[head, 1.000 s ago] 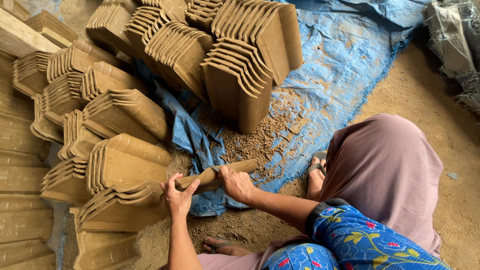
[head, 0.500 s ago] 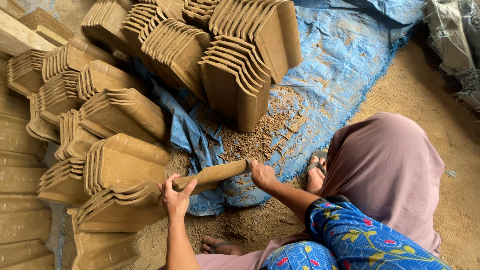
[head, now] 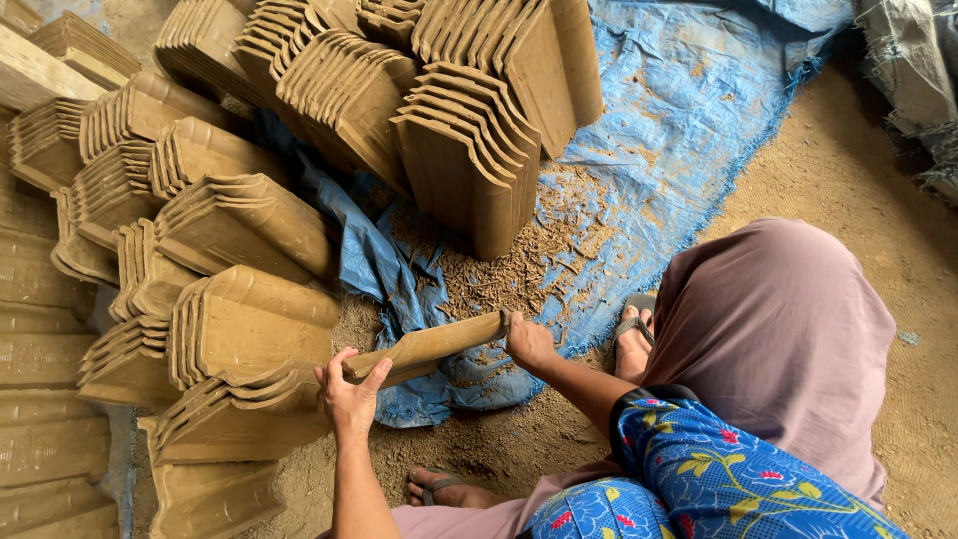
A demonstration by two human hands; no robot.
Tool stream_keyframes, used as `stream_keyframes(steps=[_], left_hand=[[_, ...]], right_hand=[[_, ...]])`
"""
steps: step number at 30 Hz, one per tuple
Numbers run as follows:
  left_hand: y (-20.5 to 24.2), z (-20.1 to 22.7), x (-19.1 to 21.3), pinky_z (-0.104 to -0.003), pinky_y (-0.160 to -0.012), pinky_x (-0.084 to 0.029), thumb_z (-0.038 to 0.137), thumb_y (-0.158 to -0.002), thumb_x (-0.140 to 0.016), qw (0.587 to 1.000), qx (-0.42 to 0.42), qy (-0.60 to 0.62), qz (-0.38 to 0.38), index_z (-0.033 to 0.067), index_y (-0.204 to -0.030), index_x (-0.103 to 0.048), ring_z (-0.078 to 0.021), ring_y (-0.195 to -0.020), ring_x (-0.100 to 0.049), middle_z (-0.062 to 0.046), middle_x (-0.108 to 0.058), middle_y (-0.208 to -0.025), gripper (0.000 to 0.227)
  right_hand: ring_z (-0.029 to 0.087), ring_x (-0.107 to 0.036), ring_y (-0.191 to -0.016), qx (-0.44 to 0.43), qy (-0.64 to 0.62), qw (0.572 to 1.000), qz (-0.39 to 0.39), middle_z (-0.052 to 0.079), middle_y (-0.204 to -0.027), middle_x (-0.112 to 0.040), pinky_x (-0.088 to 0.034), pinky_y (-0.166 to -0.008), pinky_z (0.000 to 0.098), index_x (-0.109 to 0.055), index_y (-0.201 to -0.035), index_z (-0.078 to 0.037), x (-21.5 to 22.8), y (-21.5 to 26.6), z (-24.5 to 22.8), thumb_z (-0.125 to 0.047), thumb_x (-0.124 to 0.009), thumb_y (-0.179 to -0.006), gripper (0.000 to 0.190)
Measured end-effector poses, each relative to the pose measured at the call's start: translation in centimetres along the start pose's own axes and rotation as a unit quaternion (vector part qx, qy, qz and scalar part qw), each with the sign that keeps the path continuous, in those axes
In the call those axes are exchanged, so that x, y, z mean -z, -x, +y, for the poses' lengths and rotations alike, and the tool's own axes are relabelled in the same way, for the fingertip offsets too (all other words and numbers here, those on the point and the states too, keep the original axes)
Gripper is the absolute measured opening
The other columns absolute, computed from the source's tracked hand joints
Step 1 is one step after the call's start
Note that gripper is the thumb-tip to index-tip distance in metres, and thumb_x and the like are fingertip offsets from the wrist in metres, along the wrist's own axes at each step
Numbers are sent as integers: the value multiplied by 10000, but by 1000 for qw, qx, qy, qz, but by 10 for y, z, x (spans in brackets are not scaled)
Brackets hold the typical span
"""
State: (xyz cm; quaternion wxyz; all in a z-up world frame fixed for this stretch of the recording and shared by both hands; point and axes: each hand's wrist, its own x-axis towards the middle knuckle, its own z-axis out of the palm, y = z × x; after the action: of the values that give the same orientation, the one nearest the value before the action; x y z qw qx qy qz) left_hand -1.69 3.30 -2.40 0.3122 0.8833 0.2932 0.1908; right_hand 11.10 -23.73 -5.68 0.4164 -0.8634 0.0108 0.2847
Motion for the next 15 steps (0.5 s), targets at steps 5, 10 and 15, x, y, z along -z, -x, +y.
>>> stream_keyframes(steps=[5, 10, 15], left_hand=[[0, 3, -3, -399, -1049, -324, 627, -593, -798, 1000, -1, 4, 6, 225, -1055, -617, -276, -1229, -489, -55, -609, -1208, 639], [1, 7, -2, -416, -1049, -296, 601, -614, -802, 1000, -1, 15, -2, 207, -1057, -605, -295, -1261, -443, -64, -608, -1217, 625], [-1, 45, 10, -430, -984, -362, 517, -568, -767, 991, 125, -13, -40, 276, -1024, -620, -272, -1370, -346, -26, -607, -1143, 536]], right_hand=[[406, -622, -903, -2, 56, 998, -11, 261, -858, -637, -442, -874, 488, -569, -892, -39, -27, -43, 44, -238, -103, -900, 507], [408, -641, -863, -4, 52, 999, 2, 255, -817, -649, -466, -842, 504, -609, -851, -35, -37, -69, 59, -266, -118, -898, 545], [123, -502, -525, 122, 264, 954, -74, -4, -697, -533, -446, -374, 244, -513, -1011, -125, -6, -15, -49, -136, -440, -1001, 74]])
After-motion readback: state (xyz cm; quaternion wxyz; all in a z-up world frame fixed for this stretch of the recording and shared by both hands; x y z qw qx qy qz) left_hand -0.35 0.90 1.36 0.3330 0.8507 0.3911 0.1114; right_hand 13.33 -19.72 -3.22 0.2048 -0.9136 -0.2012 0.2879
